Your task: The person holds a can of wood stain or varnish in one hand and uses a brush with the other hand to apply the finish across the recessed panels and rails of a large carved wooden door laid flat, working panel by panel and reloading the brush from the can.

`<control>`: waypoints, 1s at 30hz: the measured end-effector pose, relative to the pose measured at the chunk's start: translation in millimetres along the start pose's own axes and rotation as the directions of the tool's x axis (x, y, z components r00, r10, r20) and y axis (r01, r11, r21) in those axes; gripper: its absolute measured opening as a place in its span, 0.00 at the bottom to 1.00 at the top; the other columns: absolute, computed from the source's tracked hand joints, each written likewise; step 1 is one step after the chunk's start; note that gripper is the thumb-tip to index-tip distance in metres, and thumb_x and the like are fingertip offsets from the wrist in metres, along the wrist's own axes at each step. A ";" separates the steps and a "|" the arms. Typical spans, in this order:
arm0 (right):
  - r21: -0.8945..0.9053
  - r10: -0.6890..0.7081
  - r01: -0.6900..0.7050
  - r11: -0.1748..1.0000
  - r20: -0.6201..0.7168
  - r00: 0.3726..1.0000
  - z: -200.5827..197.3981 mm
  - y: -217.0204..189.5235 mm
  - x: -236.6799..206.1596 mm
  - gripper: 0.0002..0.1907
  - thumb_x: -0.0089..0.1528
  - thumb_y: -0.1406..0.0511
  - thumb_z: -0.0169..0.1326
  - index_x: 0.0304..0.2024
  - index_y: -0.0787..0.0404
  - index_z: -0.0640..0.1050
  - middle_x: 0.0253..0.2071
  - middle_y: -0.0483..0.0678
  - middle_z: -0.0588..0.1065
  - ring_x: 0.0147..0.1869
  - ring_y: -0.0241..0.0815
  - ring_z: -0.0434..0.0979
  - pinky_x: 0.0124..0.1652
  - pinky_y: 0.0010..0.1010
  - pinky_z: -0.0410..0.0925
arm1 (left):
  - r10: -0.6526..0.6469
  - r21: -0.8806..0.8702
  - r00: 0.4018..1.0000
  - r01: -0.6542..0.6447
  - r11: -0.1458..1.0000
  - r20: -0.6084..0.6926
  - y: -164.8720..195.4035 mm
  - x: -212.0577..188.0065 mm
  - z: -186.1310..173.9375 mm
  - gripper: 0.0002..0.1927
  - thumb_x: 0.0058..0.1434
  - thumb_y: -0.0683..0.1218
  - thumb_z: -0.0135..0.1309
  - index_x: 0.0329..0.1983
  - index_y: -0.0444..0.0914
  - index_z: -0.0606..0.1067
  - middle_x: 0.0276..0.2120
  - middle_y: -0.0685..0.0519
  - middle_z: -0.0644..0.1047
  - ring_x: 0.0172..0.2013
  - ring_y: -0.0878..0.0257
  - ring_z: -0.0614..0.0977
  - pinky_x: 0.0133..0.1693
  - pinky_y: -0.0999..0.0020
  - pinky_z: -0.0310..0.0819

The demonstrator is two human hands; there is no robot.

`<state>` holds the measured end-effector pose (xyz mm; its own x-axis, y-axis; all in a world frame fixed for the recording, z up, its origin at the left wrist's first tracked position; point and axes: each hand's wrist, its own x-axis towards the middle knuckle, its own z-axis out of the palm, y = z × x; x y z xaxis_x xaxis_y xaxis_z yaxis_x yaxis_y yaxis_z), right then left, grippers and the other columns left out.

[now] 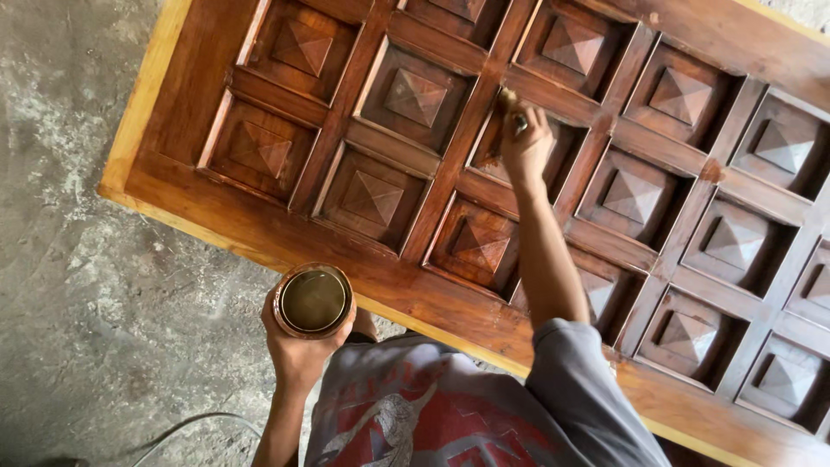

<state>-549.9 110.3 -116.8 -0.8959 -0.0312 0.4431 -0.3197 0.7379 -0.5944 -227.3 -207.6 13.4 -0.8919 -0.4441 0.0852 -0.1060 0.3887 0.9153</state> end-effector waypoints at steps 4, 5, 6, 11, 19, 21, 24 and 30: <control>0.226 0.107 -0.129 0.965 0.107 0.988 -6.7 8.8 6.0 0.07 0.64 0.71 0.59 0.44 0.62 0.82 0.38 0.53 0.81 0.40 0.44 0.83 0.40 0.34 0.75 | -0.017 0.010 0.999 0.017 1.000 -0.051 0.4 -3.9 4.0 0.53 0.44 0.41 0.75 0.68 0.30 0.56 0.58 0.41 0.74 0.55 0.55 0.80 0.57 0.60 0.78; 0.247 0.188 -0.229 0.942 0.180 0.965 -10.1 16.1 9.4 0.07 0.64 0.71 0.58 0.45 0.61 0.84 0.35 0.51 0.82 0.38 0.39 0.82 0.39 0.31 0.74 | -0.029 -0.037 0.999 0.027 0.999 -0.033 -0.3 -5.6 4.1 0.54 0.44 0.42 0.75 0.69 0.31 0.55 0.59 0.41 0.73 0.56 0.55 0.79 0.57 0.59 0.78; 0.332 0.254 -0.284 0.899 0.132 0.958 -11.4 24.3 14.3 0.07 0.64 0.71 0.58 0.44 0.62 0.83 0.36 0.50 0.82 0.37 0.37 0.81 0.39 0.30 0.74 | -0.041 -0.083 0.999 0.040 0.996 -0.011 -1.7 -7.2 3.2 0.54 0.44 0.42 0.74 0.70 0.31 0.54 0.60 0.41 0.72 0.57 0.55 0.78 0.58 0.59 0.78; 0.523 0.458 -0.484 0.702 0.190 0.869 -12.4 43.0 1.7 0.05 0.65 0.73 0.57 0.43 0.65 0.82 0.36 0.45 0.79 0.35 0.33 0.75 0.35 0.28 0.69 | 0.020 -0.052 0.999 -0.018 0.998 0.038 -14.8 -13.2 -0.4 0.58 0.43 0.44 0.74 0.72 0.32 0.52 0.64 0.41 0.68 0.62 0.53 0.75 0.63 0.56 0.73; 0.468 0.400 -0.596 0.652 0.455 0.795 -39.4 41.4 -13.3 0.05 0.64 0.72 0.56 0.41 0.66 0.81 0.37 0.51 0.81 0.38 0.35 0.82 0.37 0.28 0.76 | 0.034 -0.125 0.985 -0.013 0.992 0.170 -33.3 7.9 9.0 0.57 0.47 0.49 0.75 0.72 0.35 0.51 0.64 0.43 0.68 0.61 0.53 0.75 0.62 0.58 0.75; 0.447 0.525 -0.659 0.605 0.399 0.752 -35.3 39.6 1.5 0.06 0.66 0.69 0.55 0.39 0.66 0.81 0.36 0.51 0.82 0.35 0.36 0.84 0.35 0.27 0.79 | 0.037 -0.024 0.978 -0.033 0.999 0.205 -33.3 16.1 7.0 0.58 0.44 0.48 0.76 0.72 0.35 0.53 0.61 0.43 0.70 0.59 0.53 0.77 0.60 0.57 0.75; 0.247 0.640 -0.723 0.646 0.342 0.688 -22.8 31.7 11.5 0.10 0.66 0.65 0.58 0.37 0.67 0.82 0.33 0.52 0.83 0.31 0.37 0.86 0.30 0.27 0.79 | 0.054 -0.027 0.968 -0.049 0.998 0.246 -31.1 25.9 5.8 0.58 0.43 0.49 0.76 0.71 0.35 0.53 0.60 0.43 0.72 0.58 0.54 0.78 0.59 0.58 0.76; 0.251 0.650 -0.837 0.487 0.535 0.539 -12.6 17.0 3.2 0.12 0.66 0.65 0.56 0.39 0.71 0.80 0.31 0.57 0.82 0.26 0.41 0.83 0.23 0.31 0.76 | 0.056 -0.024 0.960 -0.051 0.998 0.275 -35.1 47.3 4.9 0.57 0.41 0.48 0.75 0.71 0.33 0.55 0.61 0.41 0.71 0.59 0.51 0.76 0.60 0.56 0.74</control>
<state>-554.4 131.2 -117.1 -0.8558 0.1021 -0.5071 0.5166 0.2165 -0.8284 -267.9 -238.3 -16.5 -0.9830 -0.1819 0.0247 -0.0494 0.3913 0.9189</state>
